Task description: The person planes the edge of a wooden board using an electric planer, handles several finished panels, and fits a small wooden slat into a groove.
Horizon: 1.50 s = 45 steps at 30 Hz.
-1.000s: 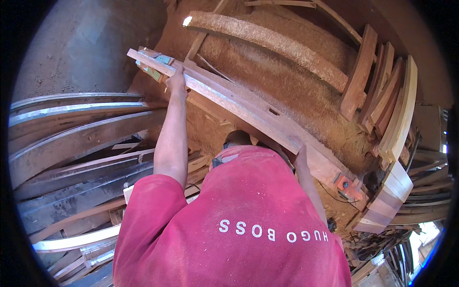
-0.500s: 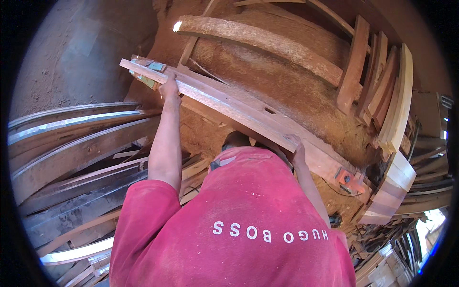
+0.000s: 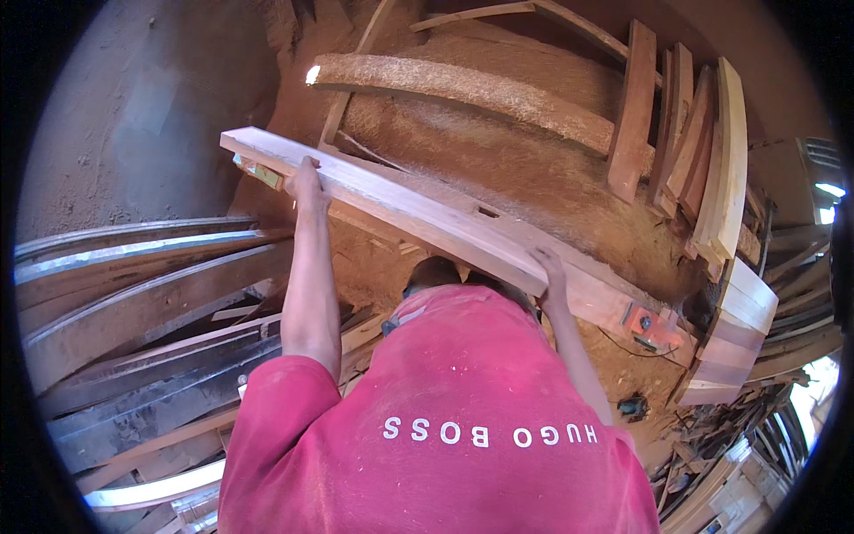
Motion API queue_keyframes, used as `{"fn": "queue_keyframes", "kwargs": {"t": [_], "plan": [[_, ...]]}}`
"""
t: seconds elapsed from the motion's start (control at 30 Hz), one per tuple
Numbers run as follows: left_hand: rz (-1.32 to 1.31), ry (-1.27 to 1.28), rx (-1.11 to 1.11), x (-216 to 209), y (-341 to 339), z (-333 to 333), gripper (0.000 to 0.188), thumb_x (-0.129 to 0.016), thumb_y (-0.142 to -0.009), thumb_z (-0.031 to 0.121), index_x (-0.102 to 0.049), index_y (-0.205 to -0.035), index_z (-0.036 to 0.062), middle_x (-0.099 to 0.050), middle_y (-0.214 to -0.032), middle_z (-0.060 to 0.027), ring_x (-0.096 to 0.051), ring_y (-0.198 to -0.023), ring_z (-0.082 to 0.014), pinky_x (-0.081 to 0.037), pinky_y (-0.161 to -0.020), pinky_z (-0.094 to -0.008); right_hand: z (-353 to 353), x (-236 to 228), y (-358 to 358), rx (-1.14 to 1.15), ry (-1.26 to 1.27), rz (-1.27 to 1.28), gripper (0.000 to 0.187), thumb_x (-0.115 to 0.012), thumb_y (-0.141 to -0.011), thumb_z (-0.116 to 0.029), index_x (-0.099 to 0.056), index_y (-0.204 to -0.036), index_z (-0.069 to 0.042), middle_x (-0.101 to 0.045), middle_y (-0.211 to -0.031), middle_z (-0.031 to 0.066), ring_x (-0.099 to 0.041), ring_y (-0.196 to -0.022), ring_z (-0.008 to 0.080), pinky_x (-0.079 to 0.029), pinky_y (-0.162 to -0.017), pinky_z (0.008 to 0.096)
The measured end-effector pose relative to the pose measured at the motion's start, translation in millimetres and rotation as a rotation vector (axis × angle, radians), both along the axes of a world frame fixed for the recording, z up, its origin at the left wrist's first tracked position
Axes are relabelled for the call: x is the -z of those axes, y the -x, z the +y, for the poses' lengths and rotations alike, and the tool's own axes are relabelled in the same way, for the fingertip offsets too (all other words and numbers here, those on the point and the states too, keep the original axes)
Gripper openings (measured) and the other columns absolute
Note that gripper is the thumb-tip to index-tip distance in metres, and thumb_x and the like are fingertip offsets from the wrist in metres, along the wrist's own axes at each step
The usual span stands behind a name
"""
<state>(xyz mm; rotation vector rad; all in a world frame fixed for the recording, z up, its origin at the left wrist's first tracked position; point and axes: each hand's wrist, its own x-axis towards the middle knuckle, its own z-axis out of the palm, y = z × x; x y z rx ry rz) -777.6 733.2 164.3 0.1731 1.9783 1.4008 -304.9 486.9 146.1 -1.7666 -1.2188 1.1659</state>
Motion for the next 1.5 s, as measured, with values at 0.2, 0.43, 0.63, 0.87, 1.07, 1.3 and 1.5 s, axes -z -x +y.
{"fn": "queue_keyframes", "kwargs": {"t": [0.2,0.43,0.63,0.87,1.07,1.3,1.5], "plan": [[-0.756,-0.380,0.170,10.0,-94.3,46.4,0.027,-0.060,-0.076,0.009,-0.050,-0.098,-0.0033,-0.051,-0.098,-0.0146,-0.056,-0.097,-0.0307,-0.050,-0.089,-0.0448,-23.8,-106.3,-52.0,0.525,0.003,0.182,0.056,-0.045,-0.094,-0.001,-0.032,-0.149,-0.005,-0.048,-0.142,0.0119,-0.052,-0.125,0.0299,-0.037,-0.110,0.0374],[-0.933,-0.417,0.259,59.9,-262.0,80.9,0.021,-0.058,-0.077,0.012,-0.051,-0.091,-0.0006,-0.049,-0.091,-0.0124,-0.055,-0.091,-0.0296,-0.049,-0.087,-0.0462,-55.7,-136.4,-133.7,0.529,0.029,0.934,0.047,-0.054,-0.096,-0.011,-0.041,-0.141,-0.004,-0.054,-0.135,0.0106,-0.056,-0.119,0.0228,-0.050,-0.096,0.0345],[-0.592,0.133,1.041,10.5,-310.3,34.8,0.034,-0.060,-0.085,0.027,-0.055,-0.099,-0.0035,-0.054,-0.092,-0.0117,-0.056,-0.093,-0.0300,-0.049,-0.083,-0.0438,-93.8,-87.3,-148.1,0.761,-0.101,0.617,0.045,-0.063,-0.094,-0.015,-0.046,-0.136,-0.009,-0.058,-0.128,0.0063,-0.058,-0.116,0.0224,-0.049,-0.099,0.0402],[0.459,-0.028,0.685,-5.2,-294.1,-196.3,0.046,-0.059,-0.083,0.012,-0.051,-0.125,-0.0042,-0.059,-0.113,-0.0203,-0.057,-0.104,-0.0293,-0.045,-0.093,-0.0381,-106.4,-8.1,-179.4,0.629,0.091,0.772,0.048,-0.060,-0.097,-0.021,-0.043,-0.137,-0.003,-0.054,-0.130,0.0092,-0.056,-0.118,0.0225,-0.051,-0.095,0.0402],[0.531,0.223,0.695,84.3,-369.6,-266.8,0.088,-0.081,-0.069,0.026,-0.035,-0.138,-0.0054,-0.050,-0.130,-0.0268,-0.049,-0.121,-0.0376,-0.039,-0.104,-0.0429,-98.8,13.0,-241.0,0.340,0.753,0.366,0.037,-0.058,-0.098,-0.023,-0.053,-0.129,-0.004,-0.066,-0.111,0.0078,-0.068,-0.094,0.0220,-0.057,-0.075,0.0355],[0.655,0.083,0.339,107.4,-399.0,-253.7,0.106,-0.086,-0.063,0.034,-0.029,-0.142,-0.0086,-0.039,-0.135,-0.0323,-0.037,-0.126,-0.0468,-0.030,-0.110,-0.0474,-117.6,-105.9,-338.4,-0.385,0.188,-0.894,0.046,-0.069,-0.084,-0.030,-0.061,-0.120,-0.002,-0.065,-0.107,0.0232,-0.058,-0.108,0.0397,-0.044,-0.094,0.0468],[0.767,-0.165,0.095,-15.1,-358.1,-257.6,0.096,-0.087,-0.058,0.027,-0.041,-0.135,-0.0082,-0.046,-0.112,-0.0174,-0.051,-0.109,-0.0318,-0.046,-0.093,-0.0416,-173.2,-122.1,-466.5,-0.545,0.345,-0.627,0.065,-0.081,-0.070,-0.022,-0.053,-0.125,0.000,-0.058,-0.122,0.0183,-0.058,-0.109,0.0335,-0.047,-0.095,0.0450]]}}
